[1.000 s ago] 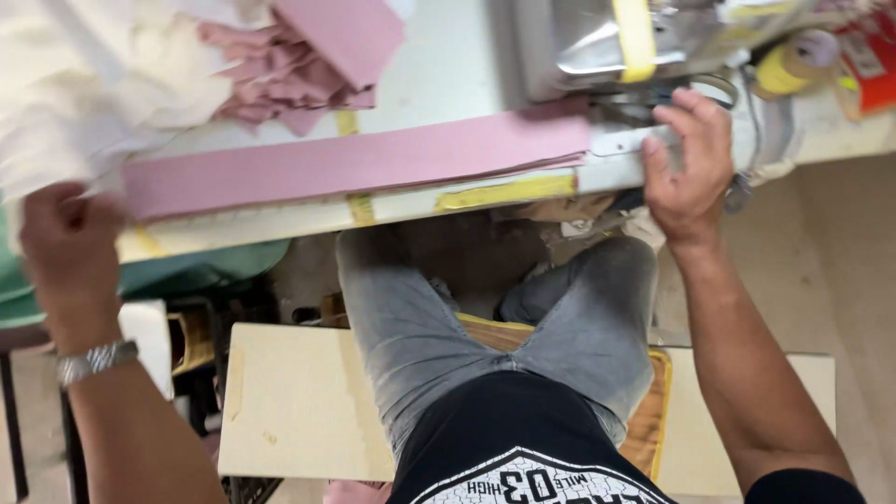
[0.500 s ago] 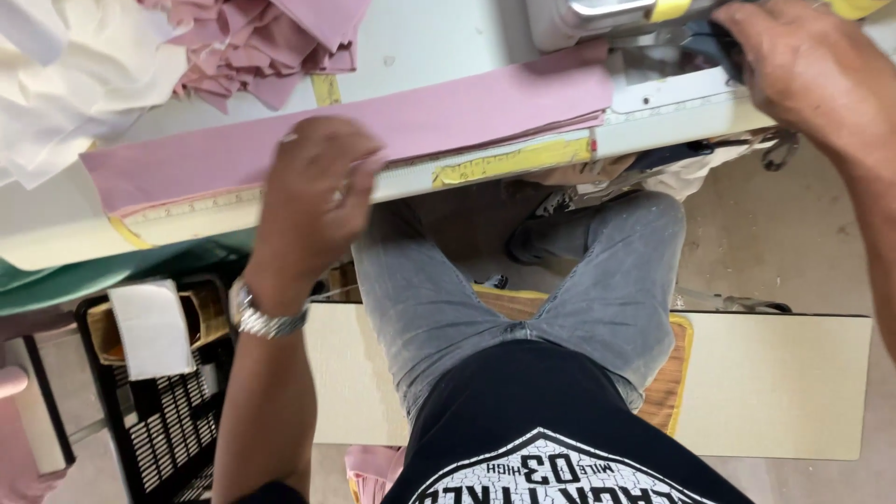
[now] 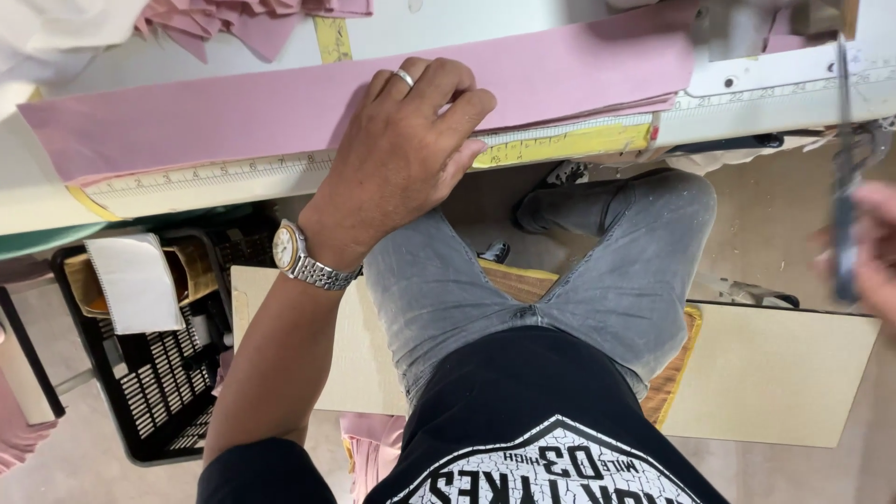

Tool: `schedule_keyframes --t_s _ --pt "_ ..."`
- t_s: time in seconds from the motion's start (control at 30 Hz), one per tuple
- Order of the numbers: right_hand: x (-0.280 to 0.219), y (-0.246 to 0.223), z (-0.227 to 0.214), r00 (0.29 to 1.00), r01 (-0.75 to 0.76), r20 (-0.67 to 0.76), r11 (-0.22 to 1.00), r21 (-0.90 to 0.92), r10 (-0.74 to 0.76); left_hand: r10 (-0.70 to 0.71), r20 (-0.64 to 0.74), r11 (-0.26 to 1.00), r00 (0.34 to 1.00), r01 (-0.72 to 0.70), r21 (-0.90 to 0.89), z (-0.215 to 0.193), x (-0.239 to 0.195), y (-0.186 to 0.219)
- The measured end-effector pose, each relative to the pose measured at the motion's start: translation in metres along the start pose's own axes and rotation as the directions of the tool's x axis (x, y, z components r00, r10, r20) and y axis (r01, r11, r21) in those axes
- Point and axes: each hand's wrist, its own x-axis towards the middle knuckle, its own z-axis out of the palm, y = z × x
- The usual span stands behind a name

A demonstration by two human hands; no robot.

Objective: Measuring and cutting pink fabric strips using scissors at a sewing factory workstation.

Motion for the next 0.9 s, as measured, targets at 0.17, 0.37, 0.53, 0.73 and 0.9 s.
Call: schedule_keyframes --t_s 0.17,0.37,0.53,0.73,0.9 --pt "-0.035 -0.136 0.128 0.912 -0.383 0.329 0.797 0.466 0.246 0.01 -0.023 1.0 1.0 -0.01 -0.003 0.004 0.001 -0.002" --pt "-0.021 -0.184 0.186 0.834 -0.33 0.54 0.682 0.653 -0.114 -0.002 -0.069 0.997 0.998 -0.004 -0.077 0.01 -0.001 -0.006" --pt "-0.012 -0.205 0.19 0.821 -0.297 0.523 0.609 0.735 -0.231 -0.039 -0.098 0.979 0.994 0.018 -0.204 0.01 -0.002 -0.007" --pt "-0.007 -0.212 0.192 0.804 -0.344 0.552 0.583 0.736 -0.222 -0.102 -0.112 0.911 0.988 0.048 -0.41 0.006 0.002 -0.007" --pt "-0.005 -0.214 0.193 0.802 -0.356 0.565 0.604 0.713 -0.195 -0.157 -0.111 0.865 0.981 0.082 -0.495 0.005 0.006 -0.005"
